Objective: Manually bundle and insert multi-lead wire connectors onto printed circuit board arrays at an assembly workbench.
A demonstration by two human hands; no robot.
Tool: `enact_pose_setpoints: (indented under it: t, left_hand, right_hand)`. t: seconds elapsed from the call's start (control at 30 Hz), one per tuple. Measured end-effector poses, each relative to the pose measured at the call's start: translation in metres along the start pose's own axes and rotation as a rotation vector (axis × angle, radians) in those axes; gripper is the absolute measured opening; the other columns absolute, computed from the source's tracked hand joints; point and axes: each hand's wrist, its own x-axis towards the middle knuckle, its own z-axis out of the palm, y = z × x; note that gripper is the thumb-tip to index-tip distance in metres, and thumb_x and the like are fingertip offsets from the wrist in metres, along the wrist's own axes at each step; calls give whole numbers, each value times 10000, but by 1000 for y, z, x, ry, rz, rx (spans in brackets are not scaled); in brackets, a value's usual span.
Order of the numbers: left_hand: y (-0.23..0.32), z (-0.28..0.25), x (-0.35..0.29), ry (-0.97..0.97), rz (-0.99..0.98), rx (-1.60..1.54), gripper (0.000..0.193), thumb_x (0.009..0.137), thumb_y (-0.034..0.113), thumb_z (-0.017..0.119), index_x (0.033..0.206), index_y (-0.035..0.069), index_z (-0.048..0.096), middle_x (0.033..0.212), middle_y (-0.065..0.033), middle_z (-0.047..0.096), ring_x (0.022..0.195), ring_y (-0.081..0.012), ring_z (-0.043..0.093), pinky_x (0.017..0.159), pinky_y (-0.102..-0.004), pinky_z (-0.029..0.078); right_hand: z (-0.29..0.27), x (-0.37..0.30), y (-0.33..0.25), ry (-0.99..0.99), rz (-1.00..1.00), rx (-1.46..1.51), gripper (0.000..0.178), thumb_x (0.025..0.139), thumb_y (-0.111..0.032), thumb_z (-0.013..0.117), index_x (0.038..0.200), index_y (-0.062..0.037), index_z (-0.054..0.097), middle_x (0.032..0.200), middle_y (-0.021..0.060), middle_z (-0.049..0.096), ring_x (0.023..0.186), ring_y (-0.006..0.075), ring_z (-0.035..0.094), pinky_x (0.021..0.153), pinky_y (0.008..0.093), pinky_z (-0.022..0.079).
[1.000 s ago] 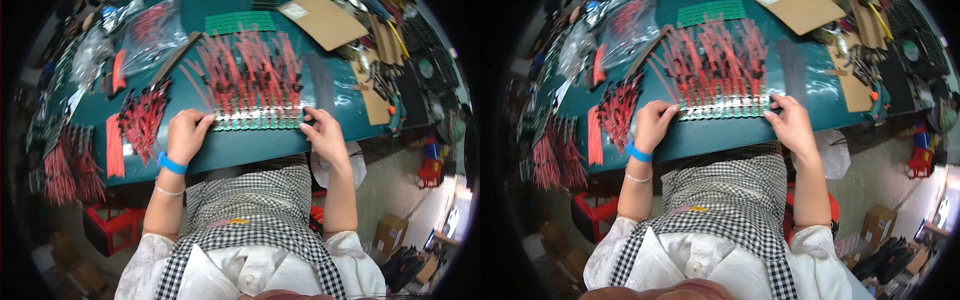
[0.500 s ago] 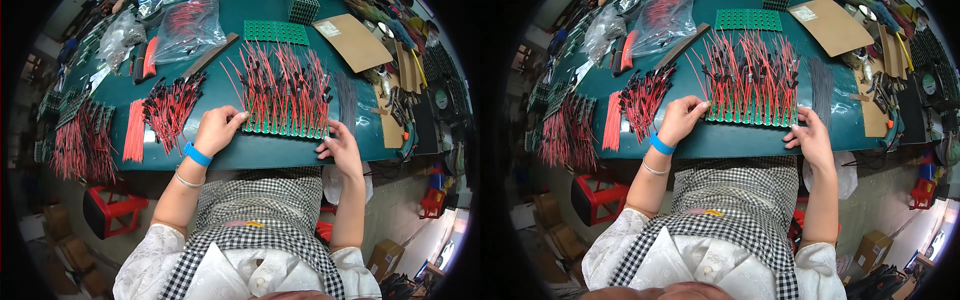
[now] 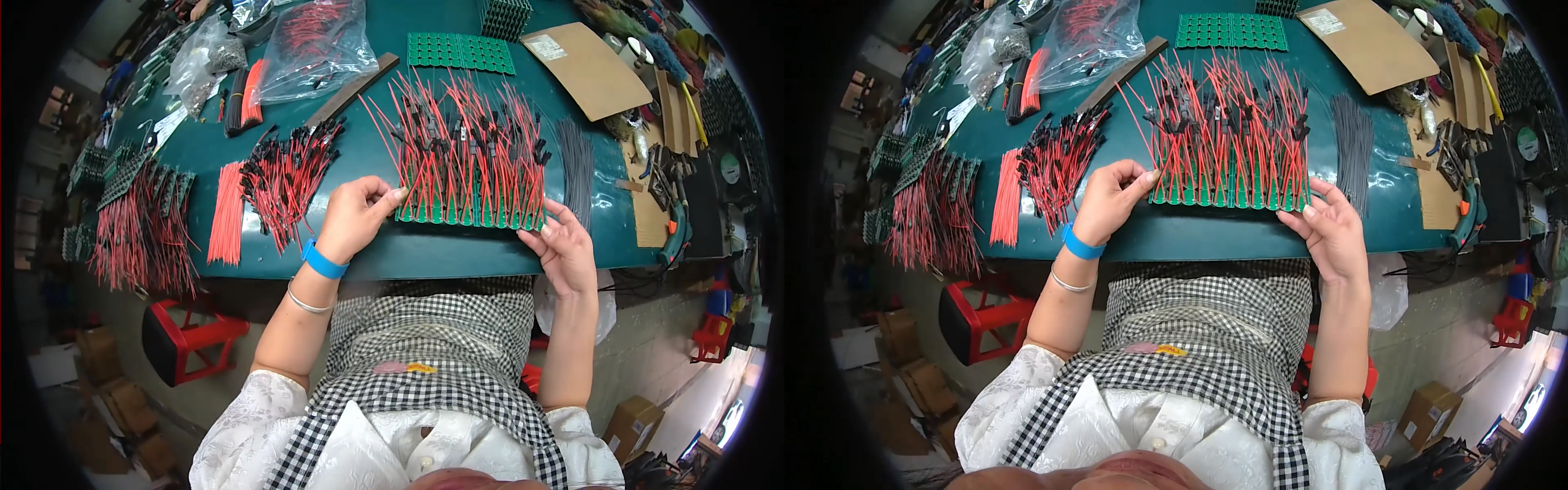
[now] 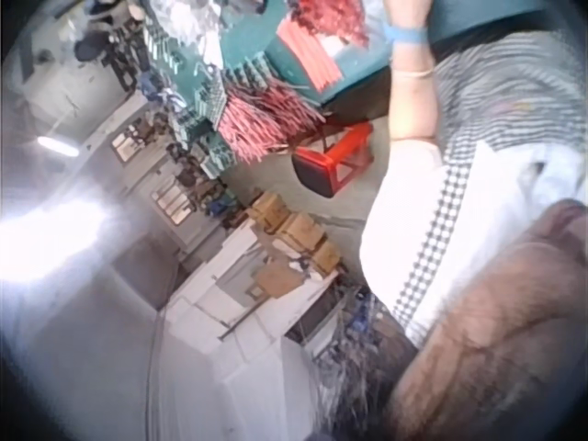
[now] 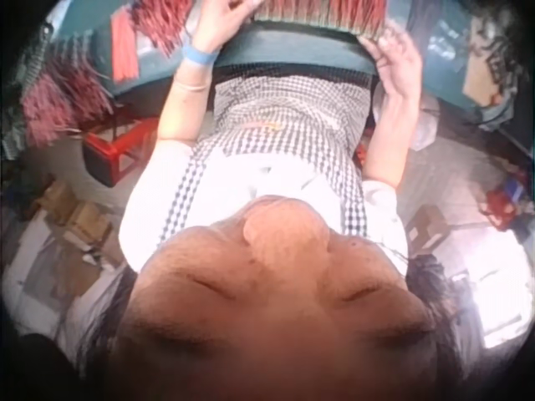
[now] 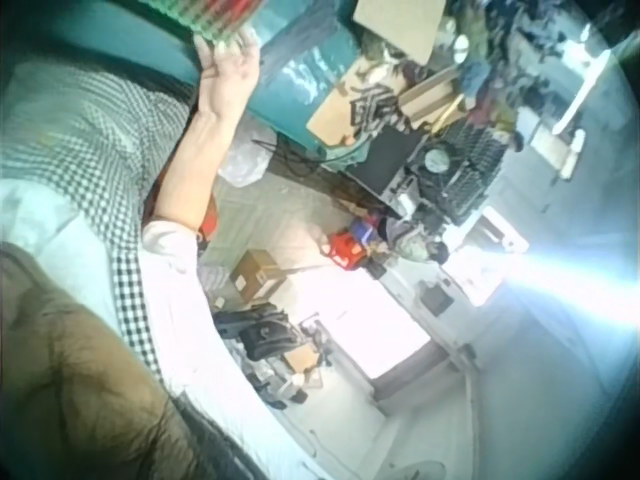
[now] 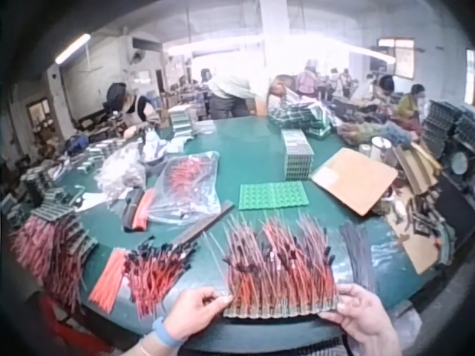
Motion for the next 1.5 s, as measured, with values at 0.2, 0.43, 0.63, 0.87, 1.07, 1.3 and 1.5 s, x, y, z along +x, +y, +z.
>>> enact_pose_setpoints:
  t: [0.2, 0.43, 0.63, 0.87, 1.07, 1.3, 1.5]
  left_hand:
    - [2, -6, -5, -67, -9, -410, 192, 984, 171, 670, 867, 31, 613, 720, 52, 553, 644, -29, 450, 577, -217, 363]
    - [-15, -19, -13, -133, -137, -782, 219, 1019, 239, 624, 1000, 22, 631, 799, 20, 600, 657, -69, 548, 648, -223, 473]
    - [16, 6, -7, -319, -18, -1222, 929, 839, 723, 569, 1463, 49, 438, 1440, -120, 542, 1318, -278, 521, 1135, -458, 389]
    - [28, 12, -12, -475, 21, -1827, 822, 955, 679, 452, 1520, 87, 382, 1527, -151, 438, 1390, -349, 431, 1175, -523, 328]
    - [28, 12, -20, -368, -7, -1674, 786, 977, 643, 464, 1521, 81, 378, 1519, -182, 437, 1378, -372, 437, 1160, -532, 343]
    - [19, 19, -28, -319, 62, -1674, 731, 992, 592, 480, 1534, 115, 364, 1531, -147, 439, 1370, -368, 453, 1148, -551, 358]
    - [6, 22, -31, -211, -1, -1644, 682, 1010, 556, 462, 1537, 134, 365, 1555, -122, 419, 1392, -361, 431, 1164, -543, 341]
  right_hand:
    - [3, -3, -6, -64, -50, 135, 490, 942, 40, 564, 1387, 102, 369, 1248, 225, 618, 1103, 299, 674, 959, 437, 597]
    - [15, -7, -14, -148, -39, 262, 484, 935, 34, 594, 1372, 79, 392, 1223, 215, 631, 1096, 297, 675, 956, 463, 595]
    - [22, -14, -17, -230, -60, 283, 484, 947, 1, 608, 1378, 70, 398, 1256, 239, 619, 1120, 318, 667, 947, 449, 600]
    - [37, -28, -21, -324, -45, 338, 494, 940, 35, 586, 1399, 37, 405, 1312, 225, 600, 1155, 328, 655, 959, 476, 591]
    - [37, -32, -15, -314, -20, 311, 485, 944, 39, 573, 1399, 36, 404, 1322, 211, 593, 1159, 337, 652, 972, 500, 578]
    - [37, -37, -19, -323, 38, 258, 487, 952, -3, 596, 1398, 25, 402, 1269, 180, 626, 1130, 278, 667, 931, 477, 598]
    - [35, -40, -20, -270, 54, 175, 478, 972, -59, 604, 1401, 16, 406, 1233, 129, 644, 1100, 204, 664, 848, 422, 629]
